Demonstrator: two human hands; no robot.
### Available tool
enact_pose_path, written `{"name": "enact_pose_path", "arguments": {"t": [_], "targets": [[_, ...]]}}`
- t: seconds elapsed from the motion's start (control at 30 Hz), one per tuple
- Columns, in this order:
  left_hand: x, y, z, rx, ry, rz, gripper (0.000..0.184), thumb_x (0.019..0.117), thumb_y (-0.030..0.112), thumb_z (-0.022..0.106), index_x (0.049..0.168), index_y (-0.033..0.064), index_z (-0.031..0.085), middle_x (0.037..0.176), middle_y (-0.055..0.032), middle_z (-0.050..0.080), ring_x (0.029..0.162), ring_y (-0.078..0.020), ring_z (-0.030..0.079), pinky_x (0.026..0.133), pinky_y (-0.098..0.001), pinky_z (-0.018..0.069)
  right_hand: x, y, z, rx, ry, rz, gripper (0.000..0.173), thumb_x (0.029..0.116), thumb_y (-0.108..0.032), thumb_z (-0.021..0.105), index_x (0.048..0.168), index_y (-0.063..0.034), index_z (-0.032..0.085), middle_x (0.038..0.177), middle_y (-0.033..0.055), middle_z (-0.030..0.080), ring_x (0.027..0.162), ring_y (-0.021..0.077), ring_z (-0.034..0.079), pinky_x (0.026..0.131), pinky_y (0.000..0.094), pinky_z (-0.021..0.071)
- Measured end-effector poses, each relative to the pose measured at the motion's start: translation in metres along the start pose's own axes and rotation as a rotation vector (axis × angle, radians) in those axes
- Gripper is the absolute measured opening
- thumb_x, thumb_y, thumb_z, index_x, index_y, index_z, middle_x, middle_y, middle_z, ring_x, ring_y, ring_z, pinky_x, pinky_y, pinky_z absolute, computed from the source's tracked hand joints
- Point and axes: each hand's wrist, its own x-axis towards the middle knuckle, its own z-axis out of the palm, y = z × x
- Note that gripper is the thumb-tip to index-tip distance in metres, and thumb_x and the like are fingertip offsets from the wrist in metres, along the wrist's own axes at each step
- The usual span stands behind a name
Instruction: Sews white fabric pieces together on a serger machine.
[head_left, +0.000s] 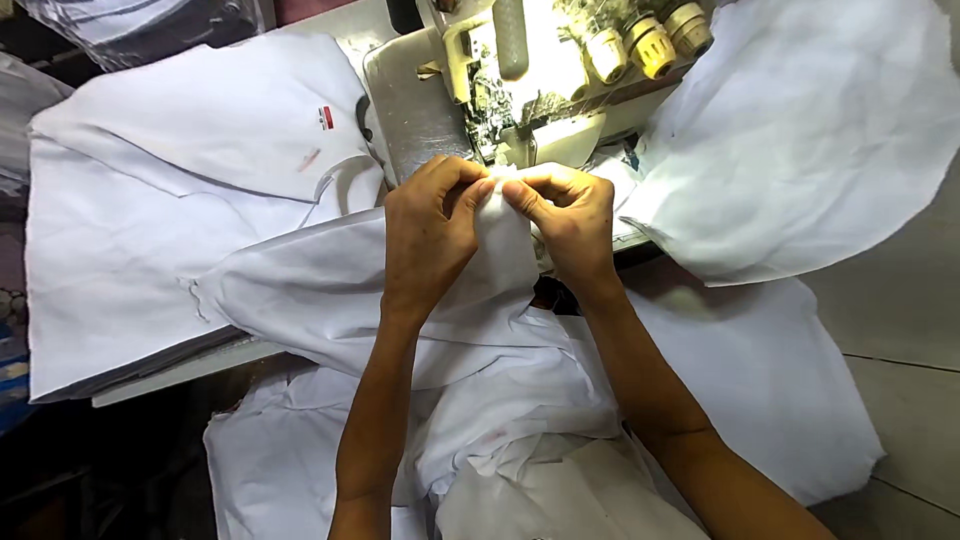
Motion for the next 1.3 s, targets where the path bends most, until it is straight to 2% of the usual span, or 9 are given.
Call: {"name": "enact_pose_path", "arguments": {"t": [0.2, 0.33, 0.43, 0.6, 0.7, 0.87, 0.97, 1.2, 1.3], "targets": [[-0.005, -0.003, 0.0, -0.019, -0.008, -0.017, 0.011, 0.0994, 0.014, 0.066, 0.105, 0.0068, 0.072, 0.097, -0.0036, 0.071, 0.088, -0.0059, 0.066, 0.077, -0.0212, 0.0526, -0.002, 0.006, 0.003, 0.042, 0.037, 0.012, 0.01, 0.096, -0.011, 0.072, 0.102, -0.0035, 0.074, 0.085, 0.0009, 0.071, 0.071, 0.0028, 0.066, 0.064, 0.0168, 0.0555], [-0.013, -0.006, -0.003, 0.063, -0.006, -0.033, 0.014, 0.0988, 0.02, 0.068, 0.107, 0.0087, 0.069, 0.089, -0.0048, 0.067, 0.076, -0.0137, 0.062, 0.067, -0.0295, 0.0498, -0.001, 0.012, 0.007, 0.023, 0.076, 0.019, 0.011, 0.0963, -0.01, 0.071, 0.104, -0.003, 0.072, 0.085, 0.0015, 0.07, 0.07, 0.0026, 0.064, 0.062, 0.0167, 0.0538], [-0.01, -0.014, 0.0, 0.137, -0.007, -0.002, 0.016, 0.0993, 0.019, 0.066, 0.111, 0.0082, 0.068, 0.085, -0.0065, 0.064, 0.071, -0.0174, 0.059, 0.064, -0.0326, 0.048, 0.001, 0.017, 0.013, -0.044, 0.129, 0.019, 0.011, 0.0965, -0.01, 0.07, 0.107, -0.0049, 0.071, 0.075, -0.0003, 0.064, 0.058, 0.003, 0.055, 0.051, 0.0163, 0.0447], [-0.006, -0.024, 0.003, 0.157, -0.023, 0.046, 0.022, 0.0987, 0.014, 0.062, 0.119, 0.0068, 0.065, 0.078, -0.0055, 0.06, 0.065, -0.0186, 0.055, 0.058, -0.0327, 0.0442, -0.001, 0.018, 0.021, -0.01, 0.172, 0.025, 0.021, 0.0973, -0.008, 0.066, 0.118, -0.004, 0.065, 0.062, -0.0005, 0.052, 0.047, 0.0061, 0.044, 0.041, 0.0178, 0.0356], [0.003, -0.029, 0.006, 0.147, -0.005, 0.016, 0.027, 0.0977, 0.013, 0.063, 0.124, 0.0084, 0.063, 0.081, -0.0027, 0.064, 0.071, -0.0155, 0.061, 0.061, -0.0307, 0.0486, -0.006, 0.017, 0.026, 0.028, 0.173, 0.056, 0.023, 0.0984, -0.009, 0.064, 0.121, -0.0068, 0.061, 0.057, 0.0012, 0.044, 0.04, 0.0085, 0.037, 0.035, 0.0191, 0.0316], [0.011, -0.032, 0.004, 0.152, -0.016, 0.003, 0.032, 0.0962, 0.012, 0.063, 0.128, 0.0081, 0.06, 0.078, -0.0011, 0.061, 0.066, -0.0138, 0.058, 0.057, -0.0293, 0.0463, -0.006, 0.014, 0.035, 0.032, 0.228, 0.101, 0.021, 0.0973, -0.009, 0.064, 0.118, -0.01, 0.058, 0.052, -0.0001, 0.037, 0.035, 0.0069, 0.028, 0.031, 0.0191, 0.0251], [0.016, -0.035, 0.003, 0.153, -0.026, -0.01, 0.033, 0.0956, 0.012, 0.063, 0.128, 0.0077, 0.059, 0.076, -0.0014, 0.058, 0.063, -0.0144, 0.055, 0.054, -0.0297, 0.0437, -0.003, 0.013, 0.038, 0.002, 0.258, 0.14, 0.015, 0.098, -0.012, 0.066, 0.111, -0.0112, 0.058, 0.049, -0.0006, 0.031, 0.033, 0.0071, 0.022, 0.03, 0.0201, 0.0219], [0.033, -0.044, 0.005, 0.167, 0.014, -0.022, 0.035, 0.0973, 0.018, 0.061, 0.131, 0.0077, 0.058, 0.078, 0.0001, 0.062, 0.067, -0.0133, 0.058, 0.06, -0.0294, 0.0464, 0.014, 0.014, 0.048, -0.015, 0.319, 0.054, 0.008, 0.1014, -0.007, 0.058, 0.109, -0.0056, 0.059, 0.054, -0.0033, 0.037, 0.039, 0.0018, 0.029, 0.036, 0.0148, 0.0275], [0.035, -0.046, 0.006, 0.184, 0.026, -0.019, 0.035, 0.0975, 0.019, 0.061, 0.13, 0.0081, 0.058, 0.079, -0.0001, 0.062, 0.068, -0.0133, 0.059, 0.061, -0.0292, 0.0466, 0.021, 0.019, 0.052, 0.019, 0.368, 0.007, 0.005, 0.1005, -0.005, 0.058, 0.105, -0.0036, 0.059, 0.061, -0.0021, 0.045, 0.042, 0.0019, 0.033, 0.039, 0.0146, 0.0301]]}}
